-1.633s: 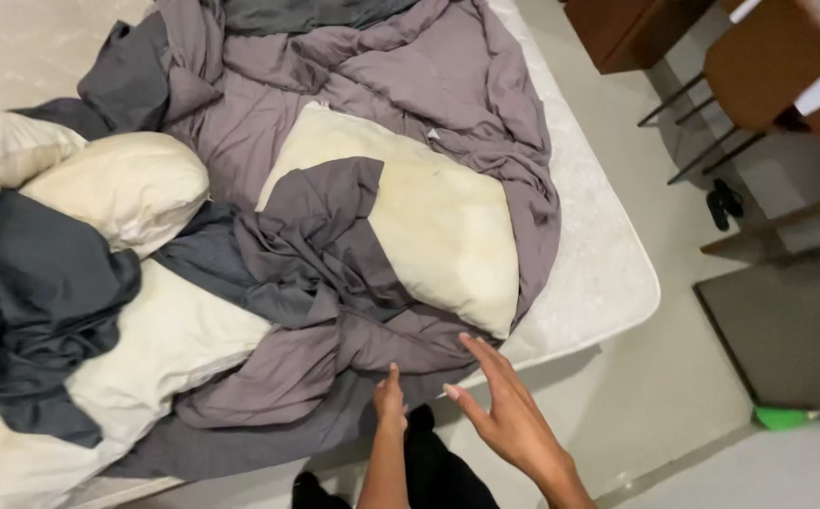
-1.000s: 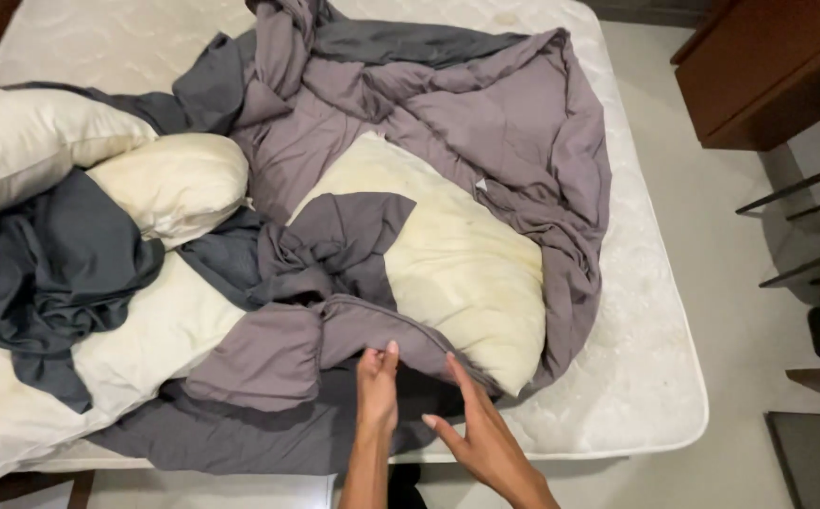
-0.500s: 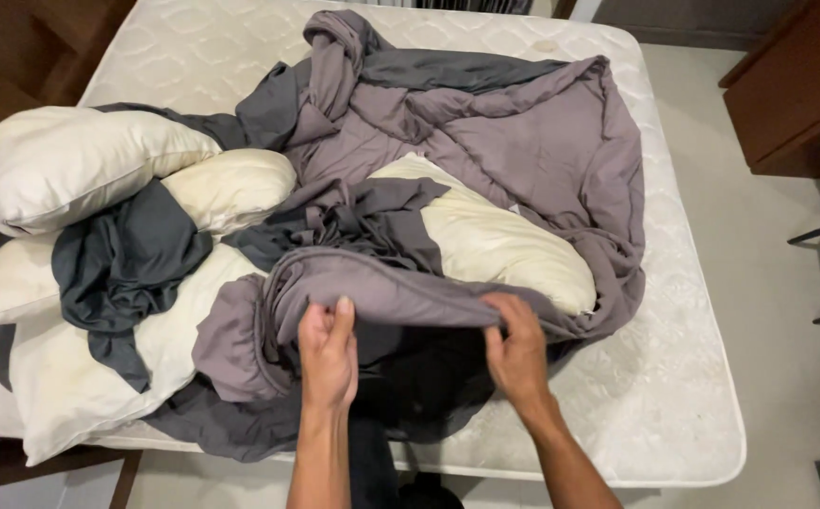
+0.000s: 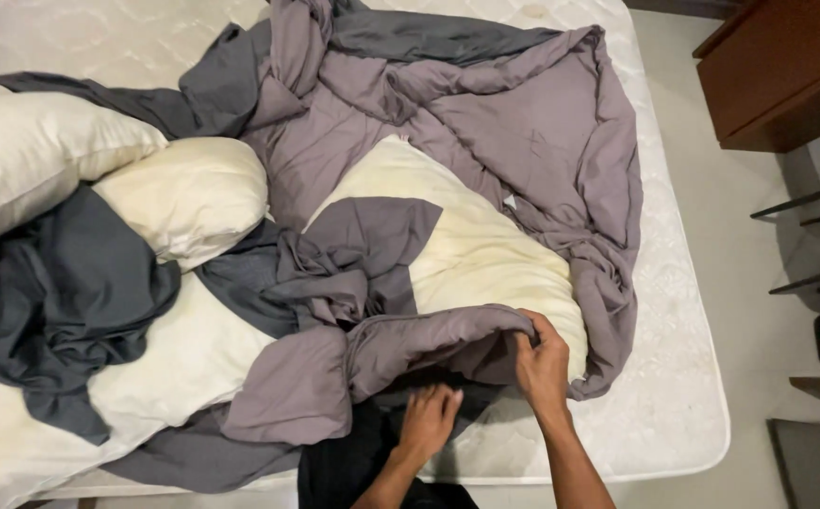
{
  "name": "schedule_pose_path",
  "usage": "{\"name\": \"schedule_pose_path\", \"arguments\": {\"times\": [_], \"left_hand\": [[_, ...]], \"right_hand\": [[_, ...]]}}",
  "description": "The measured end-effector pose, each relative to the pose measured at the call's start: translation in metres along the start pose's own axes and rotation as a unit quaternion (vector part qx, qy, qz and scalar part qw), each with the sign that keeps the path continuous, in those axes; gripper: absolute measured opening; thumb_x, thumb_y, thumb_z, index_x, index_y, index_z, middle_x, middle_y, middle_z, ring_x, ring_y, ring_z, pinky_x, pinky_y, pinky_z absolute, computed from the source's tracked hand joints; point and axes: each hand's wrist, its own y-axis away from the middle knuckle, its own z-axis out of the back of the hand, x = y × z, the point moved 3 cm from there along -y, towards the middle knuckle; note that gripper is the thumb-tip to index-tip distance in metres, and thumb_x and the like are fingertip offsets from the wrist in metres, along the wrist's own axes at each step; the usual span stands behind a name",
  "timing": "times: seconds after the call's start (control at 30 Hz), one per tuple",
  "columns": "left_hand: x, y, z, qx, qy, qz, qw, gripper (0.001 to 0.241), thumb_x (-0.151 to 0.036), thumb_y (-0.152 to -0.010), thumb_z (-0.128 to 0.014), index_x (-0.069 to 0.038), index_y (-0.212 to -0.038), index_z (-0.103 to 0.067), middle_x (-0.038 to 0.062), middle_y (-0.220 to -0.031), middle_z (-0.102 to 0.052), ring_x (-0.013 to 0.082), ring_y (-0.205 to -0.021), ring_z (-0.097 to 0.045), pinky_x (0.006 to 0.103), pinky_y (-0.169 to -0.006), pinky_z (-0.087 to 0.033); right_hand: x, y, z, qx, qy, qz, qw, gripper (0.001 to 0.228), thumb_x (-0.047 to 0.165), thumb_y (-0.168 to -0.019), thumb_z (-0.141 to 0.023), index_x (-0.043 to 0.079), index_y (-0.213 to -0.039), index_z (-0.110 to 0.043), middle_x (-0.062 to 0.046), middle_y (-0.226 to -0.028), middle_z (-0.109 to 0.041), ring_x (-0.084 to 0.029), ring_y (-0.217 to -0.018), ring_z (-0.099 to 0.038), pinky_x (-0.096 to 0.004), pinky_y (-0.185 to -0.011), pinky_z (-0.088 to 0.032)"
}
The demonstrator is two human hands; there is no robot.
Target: The person inserts a white pillow into a gray pillowcase on a bed. They open the case, tuck the pillow inside, and repeatedly pull and adjust the fabric to fully enclose the pillow.
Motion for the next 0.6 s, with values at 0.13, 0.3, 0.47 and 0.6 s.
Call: {"name": "schedule_pose_path", "arguments": {"times": [0.13,0.3,0.47,0.6], "left_hand": [[0.000,0.019,-0.040,0.267,-0.021,0.152,0.951,0.037,-0.038,-0.098,-0.058,-0.006,-0.115,-0.061,0.019,-0.114,-0.066,0.0427,-0.108,-0.061,0.0527,-0.091,-0.048],[-0.096,-0.024,0.013,0.200,-0.030,-0.118,0.972,0.037,-0.028,-0.090,-0.066,-0.001,-0.116,-0.064,0.022,-0.114,-0.067,0.0436,-0.107,-0.062,0.0538,-0.089,-0.048],[-0.183,-0.038,0.161,0.309,0.169,0.058,0.934,0.033,-0.030,-0.094,-0.069,-0.006,-0.116,-0.067,0.011,-0.093,-0.073,0.0206,-0.086,-0.072,0.0329,-0.080,-0.056],[-0.084,-0.111,0.204,0.074,0.205,0.029,0.976,0.024,-0.024,-0.097,-0.067,-0.003,-0.107,-0.071,0.006,-0.091,-0.076,0.0124,-0.085,-0.070,0.0294,-0.078,-0.055]], "right_hand": [[-0.002,0.009,0.014,-0.003,-0.035,0.081,0.996,0.027,0.000,-0.093,-0.064,-0.002,-0.119,-0.070,-0.009,-0.099,-0.075,-0.016,-0.087,-0.067,-0.028,-0.077,-0.054],[-0.030,0.013,0.026,-0.016,0.055,0.210,0.976,0.034,-0.002,-0.086,-0.065,-0.003,-0.120,-0.069,-0.013,-0.107,-0.073,-0.015,-0.097,-0.069,-0.029,-0.083,-0.053],[-0.004,0.035,0.031,0.134,0.024,0.079,0.988,0.026,0.000,-0.084,-0.068,-0.002,-0.110,-0.073,-0.014,-0.097,-0.080,-0.025,-0.088,-0.073,-0.033,-0.079,-0.057],[-0.099,0.044,0.041,0.311,0.064,0.394,0.862,0.022,0.018,-0.085,-0.070,0.009,-0.105,-0.074,-0.007,-0.101,-0.077,-0.018,-0.094,-0.075,-0.028,-0.083,-0.057]]}}
